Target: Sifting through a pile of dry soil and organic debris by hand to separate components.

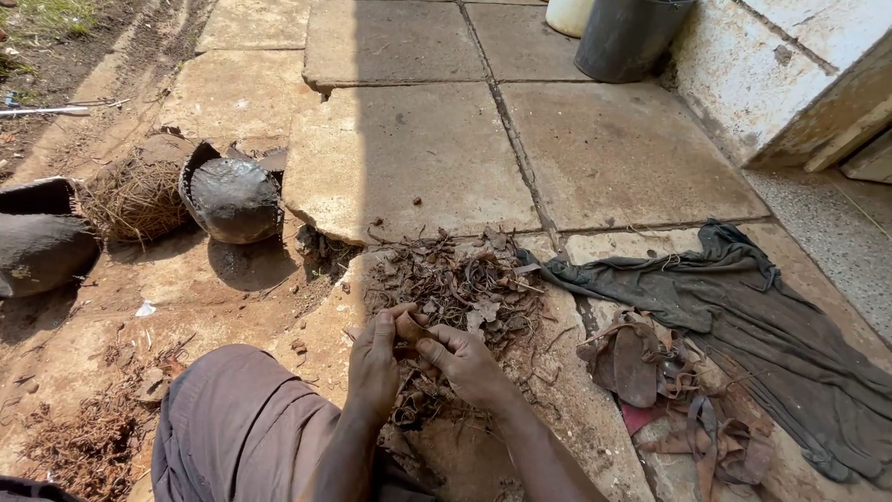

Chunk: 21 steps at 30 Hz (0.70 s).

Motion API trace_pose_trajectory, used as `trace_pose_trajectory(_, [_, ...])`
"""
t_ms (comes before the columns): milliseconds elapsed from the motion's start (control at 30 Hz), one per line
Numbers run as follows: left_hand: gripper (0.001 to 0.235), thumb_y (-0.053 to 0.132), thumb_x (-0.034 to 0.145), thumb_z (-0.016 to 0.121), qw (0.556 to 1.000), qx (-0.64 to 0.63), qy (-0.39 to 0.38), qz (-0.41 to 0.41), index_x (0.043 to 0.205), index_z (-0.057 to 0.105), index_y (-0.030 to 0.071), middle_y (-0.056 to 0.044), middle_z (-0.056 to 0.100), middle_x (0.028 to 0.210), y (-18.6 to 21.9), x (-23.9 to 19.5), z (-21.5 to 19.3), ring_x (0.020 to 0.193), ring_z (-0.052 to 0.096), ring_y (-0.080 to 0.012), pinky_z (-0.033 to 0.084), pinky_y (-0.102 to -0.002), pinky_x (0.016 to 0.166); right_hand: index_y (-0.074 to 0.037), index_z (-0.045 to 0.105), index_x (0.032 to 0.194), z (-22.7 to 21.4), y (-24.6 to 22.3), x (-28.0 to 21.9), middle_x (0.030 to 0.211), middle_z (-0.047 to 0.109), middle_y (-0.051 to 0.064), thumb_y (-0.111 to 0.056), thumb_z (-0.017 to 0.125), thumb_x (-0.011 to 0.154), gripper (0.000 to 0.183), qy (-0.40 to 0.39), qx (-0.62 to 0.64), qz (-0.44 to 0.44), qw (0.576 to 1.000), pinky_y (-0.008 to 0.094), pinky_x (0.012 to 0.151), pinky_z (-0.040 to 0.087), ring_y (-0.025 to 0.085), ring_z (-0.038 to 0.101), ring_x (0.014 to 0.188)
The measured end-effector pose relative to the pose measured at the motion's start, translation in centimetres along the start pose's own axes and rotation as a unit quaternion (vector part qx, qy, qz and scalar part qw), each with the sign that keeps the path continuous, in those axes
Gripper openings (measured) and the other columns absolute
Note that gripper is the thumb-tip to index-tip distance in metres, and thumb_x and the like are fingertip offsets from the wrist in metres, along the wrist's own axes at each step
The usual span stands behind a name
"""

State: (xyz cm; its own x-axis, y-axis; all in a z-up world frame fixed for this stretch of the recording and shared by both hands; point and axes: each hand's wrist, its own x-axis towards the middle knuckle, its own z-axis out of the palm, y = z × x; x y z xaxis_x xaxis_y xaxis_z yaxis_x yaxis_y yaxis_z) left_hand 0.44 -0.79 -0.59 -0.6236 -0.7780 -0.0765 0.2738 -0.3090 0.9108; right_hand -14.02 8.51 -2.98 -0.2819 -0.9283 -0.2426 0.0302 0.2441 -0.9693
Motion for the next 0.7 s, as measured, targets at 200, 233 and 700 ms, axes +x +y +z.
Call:
trace_pose_trajectory(200, [0.050,0.022,0.110,0.041,0.993,0.005,0.067,-0.099,0.152,0.062,0.004,-0.019,0.071,0.120,1.7,-0.9,1.4,0.099,0.065,-0.0248,0.059,-0.038,0.082,-0.003,0.072,0.122,-0.2,1.7,0.1,0.079,0.063,0.003,-0.029,0.062,0.107,0.031,0.026,0.073,0.003,0.997,0.029,0.066,0.052,0.014,0.060,0.071])
trace_pose_trajectory(233, [0.050,0.022,0.110,0.041,0.992,0.005,0.067,-0.102,0.152,0.062,0.004,-0.019,0.071,0.120,1.3,-0.8,1.3,0.099,0.065,-0.0248,0.059,-0.038,0.082,-0.003,0.072,0.122,-0.1,1.5,-0.1,0.079,0.063,0.003,-0.029,0.062,0.107,0.031,0.027,0.074,0.006,0.997,0.029,0.066,0.052,0.014,0.060,0.071])
trace_pose_trajectory(700, [0.067,0.030,0.106,0.043,0.950,0.111,0.275,-0.102,0.167,0.026,0.007,-0.014,0.050,0.159,3.2,-0.4,0.3,0.134,0.059,-0.0282,0.052,-0.042,0.104,-0.010,0.059,0.148,-0.4,-0.3,-0.2,0.091,0.067,0.004,-0.020,0.050,0.109,0.041,0.232,-0.005,-0.107,0.967,0.029,0.070,0.059,0.014,0.065,0.081])
